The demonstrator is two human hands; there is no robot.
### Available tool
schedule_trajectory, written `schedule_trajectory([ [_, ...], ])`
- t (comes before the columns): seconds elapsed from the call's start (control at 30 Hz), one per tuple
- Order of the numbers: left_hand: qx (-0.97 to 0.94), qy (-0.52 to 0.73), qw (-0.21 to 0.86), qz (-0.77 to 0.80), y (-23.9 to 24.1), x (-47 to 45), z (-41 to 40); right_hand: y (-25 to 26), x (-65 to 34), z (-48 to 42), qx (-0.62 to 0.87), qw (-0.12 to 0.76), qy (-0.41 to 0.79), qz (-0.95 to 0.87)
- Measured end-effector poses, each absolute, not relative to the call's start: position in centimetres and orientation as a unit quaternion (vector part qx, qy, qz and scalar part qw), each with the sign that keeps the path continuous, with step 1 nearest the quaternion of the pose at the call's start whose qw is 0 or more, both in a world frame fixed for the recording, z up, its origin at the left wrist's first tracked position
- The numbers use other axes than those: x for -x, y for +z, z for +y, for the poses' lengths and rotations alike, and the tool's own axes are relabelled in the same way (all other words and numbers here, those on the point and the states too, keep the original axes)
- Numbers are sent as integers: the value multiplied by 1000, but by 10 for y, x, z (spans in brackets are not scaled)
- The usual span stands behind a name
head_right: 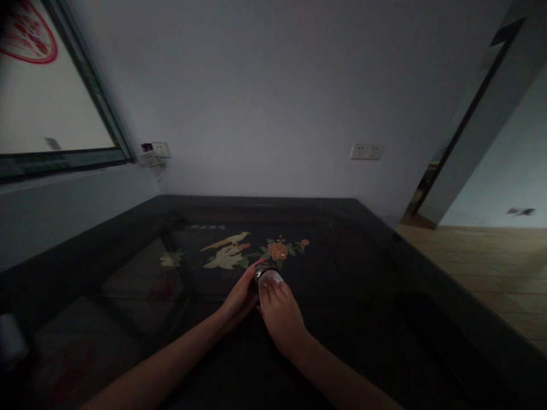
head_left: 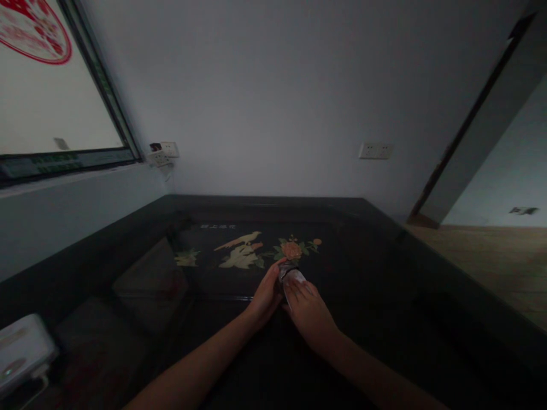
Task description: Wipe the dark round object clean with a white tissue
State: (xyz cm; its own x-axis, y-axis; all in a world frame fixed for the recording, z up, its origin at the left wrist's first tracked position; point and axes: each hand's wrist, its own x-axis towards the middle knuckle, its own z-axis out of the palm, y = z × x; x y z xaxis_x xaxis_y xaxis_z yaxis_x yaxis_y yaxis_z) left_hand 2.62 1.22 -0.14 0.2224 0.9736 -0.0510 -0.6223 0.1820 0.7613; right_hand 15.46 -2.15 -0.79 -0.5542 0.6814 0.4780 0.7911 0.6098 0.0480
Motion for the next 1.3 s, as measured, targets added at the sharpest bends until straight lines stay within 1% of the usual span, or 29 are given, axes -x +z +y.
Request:
schedule_trajectory([
  [0.07,-315,556,714,286,1,-26,11,0,-156,-24,424,228,-50,-875],
  [0.13,-322,557,711,283,3,-26,9,9,-157,-27,428,262,57,-863],
  [0.23,-328,560,710,273,2,-26,9,19,-159,-28,431,324,284,-793],
  [0.33,-319,561,713,274,-1,-26,11,20,-159,-24,402,395,507,-651],
  [0.4,-310,564,714,276,-2,-26,12,18,-157,-22,374,447,585,-565],
  [0.47,-308,565,713,278,-3,-26,12,16,-157,-21,364,469,603,-534],
  [0.5,-312,565,711,278,-3,-27,12,16,-158,-21,371,463,591,-547],
  [0.57,-322,565,708,276,-2,-27,11,17,-160,-23,405,423,524,-618],
  [0.63,-329,566,704,275,0,-28,10,19,-162,-25,436,366,403,-717],
  [0.7,-327,566,705,275,1,-28,10,19,-164,-26,441,311,255,-802],
  [0.8,-320,562,713,270,2,-28,10,14,-162,-25,422,239,51,-873],
  [0.9,-317,565,713,268,0,-28,11,4,-158,-24,422,189,-67,-884],
  [1.0,-322,562,711,274,-3,-28,12,-5,-155,-25,444,170,-114,-872],
  [1.13,-319,563,709,278,-2,-28,11,-9,-154,-24,449,180,-137,-864],
  [1.23,-318,558,712,284,3,-27,8,-5,-156,-23,434,190,-116,-873],
  [1.3,-319,554,715,284,5,-27,7,0,-157,-24,428,202,-68,-879],
])
